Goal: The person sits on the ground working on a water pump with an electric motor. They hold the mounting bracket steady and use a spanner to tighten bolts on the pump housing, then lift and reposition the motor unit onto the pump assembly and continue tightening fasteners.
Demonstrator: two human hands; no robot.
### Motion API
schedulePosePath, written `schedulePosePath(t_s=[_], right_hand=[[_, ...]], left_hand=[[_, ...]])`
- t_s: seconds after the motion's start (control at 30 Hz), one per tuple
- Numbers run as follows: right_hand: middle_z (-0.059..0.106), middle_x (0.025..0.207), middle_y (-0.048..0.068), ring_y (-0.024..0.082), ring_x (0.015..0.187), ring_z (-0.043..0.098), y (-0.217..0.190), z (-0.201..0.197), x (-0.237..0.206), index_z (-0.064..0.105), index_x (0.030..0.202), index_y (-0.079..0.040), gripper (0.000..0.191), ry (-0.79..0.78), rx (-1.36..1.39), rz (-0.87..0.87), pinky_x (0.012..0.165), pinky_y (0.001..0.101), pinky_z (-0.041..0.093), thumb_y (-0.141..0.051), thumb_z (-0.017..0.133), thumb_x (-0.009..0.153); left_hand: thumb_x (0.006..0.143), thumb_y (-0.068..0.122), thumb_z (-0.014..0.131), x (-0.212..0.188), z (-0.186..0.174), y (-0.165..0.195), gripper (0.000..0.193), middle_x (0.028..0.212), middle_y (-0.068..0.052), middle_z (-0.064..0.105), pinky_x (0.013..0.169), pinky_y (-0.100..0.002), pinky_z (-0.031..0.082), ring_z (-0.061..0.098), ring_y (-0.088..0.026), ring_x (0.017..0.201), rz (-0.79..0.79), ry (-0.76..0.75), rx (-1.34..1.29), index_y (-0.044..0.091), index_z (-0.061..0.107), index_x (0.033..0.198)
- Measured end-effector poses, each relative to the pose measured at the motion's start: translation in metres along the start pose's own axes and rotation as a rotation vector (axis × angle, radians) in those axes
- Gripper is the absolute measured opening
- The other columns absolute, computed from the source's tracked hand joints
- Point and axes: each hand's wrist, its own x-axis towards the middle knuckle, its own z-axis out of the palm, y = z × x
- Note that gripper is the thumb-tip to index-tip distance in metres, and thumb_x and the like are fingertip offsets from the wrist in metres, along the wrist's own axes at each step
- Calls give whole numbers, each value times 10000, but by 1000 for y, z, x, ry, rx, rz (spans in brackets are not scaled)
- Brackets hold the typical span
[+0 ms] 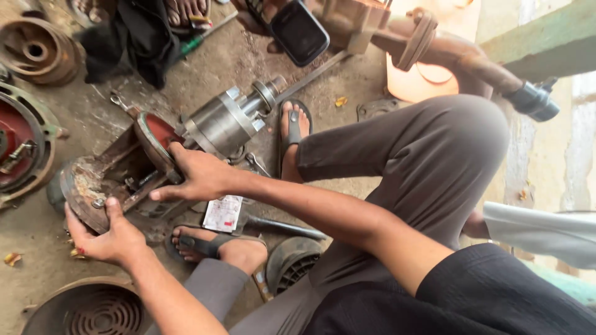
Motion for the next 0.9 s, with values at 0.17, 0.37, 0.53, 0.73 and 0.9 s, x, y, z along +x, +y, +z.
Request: schedulePosePath(t_s=[0.17, 0.37, 0.53, 0.73, 0.9], right_hand=[[600, 1317, 352, 505, 1196, 608, -18, 22, 35, 400, 1483, 34, 896, 281, -74, 60, 1002, 523, 496, -621, 639, 919], [680, 1296, 293, 362, 1235, 652, -16, 48, 71, 556, 1368, 105, 740, 453, 72, 149, 1080, 402, 476, -403, 768, 873], [735, 1145, 232, 322, 1073, 716, -18, 49, 77, 576, 1273, 109, 561, 465, 209, 124, 965, 409, 552, -280, 737, 902], [746, 1062, 228, 323, 986, 731, -13, 46, 80, 607, 1173, 57, 403, 384, 60, 35, 912, 418, 576, -251, 734, 946], [778, 1069, 201, 325, 982, 758, 12, 34, 89, 703, 1142, 6, 399, 336, -51, -59, 894, 406, 583, -328, 798, 947]], left_hand=[[807, 99, 947, 19, 11, 6, 565, 1274, -158, 711, 1086, -426, 524, 662, -299, 1178, 6, 128, 207, -56, 681, 1280], [800, 72, 858, 39, 13, 35, 563, 1276, -142, 716, 1067, -378, 499, 670, -246, 1184, -79, 112, 113, -26, 654, 1316], [825, 77, 850, 41, 10, 59, 584, 1280, -120, 739, 1047, -335, 524, 699, -201, 1170, -255, 86, 92, -12, 634, 1360], [916, 41, 840, 26, 16, 47, 567, 1353, -144, 706, 1106, -336, 523, 672, -210, 1221, -179, 213, -115, -22, 592, 1422], [914, 79, 866, -10, 40, 42, 614, 1339, -147, 723, 1066, -358, 552, 701, -225, 1174, -195, 416, 47, 37, 577, 1454]])
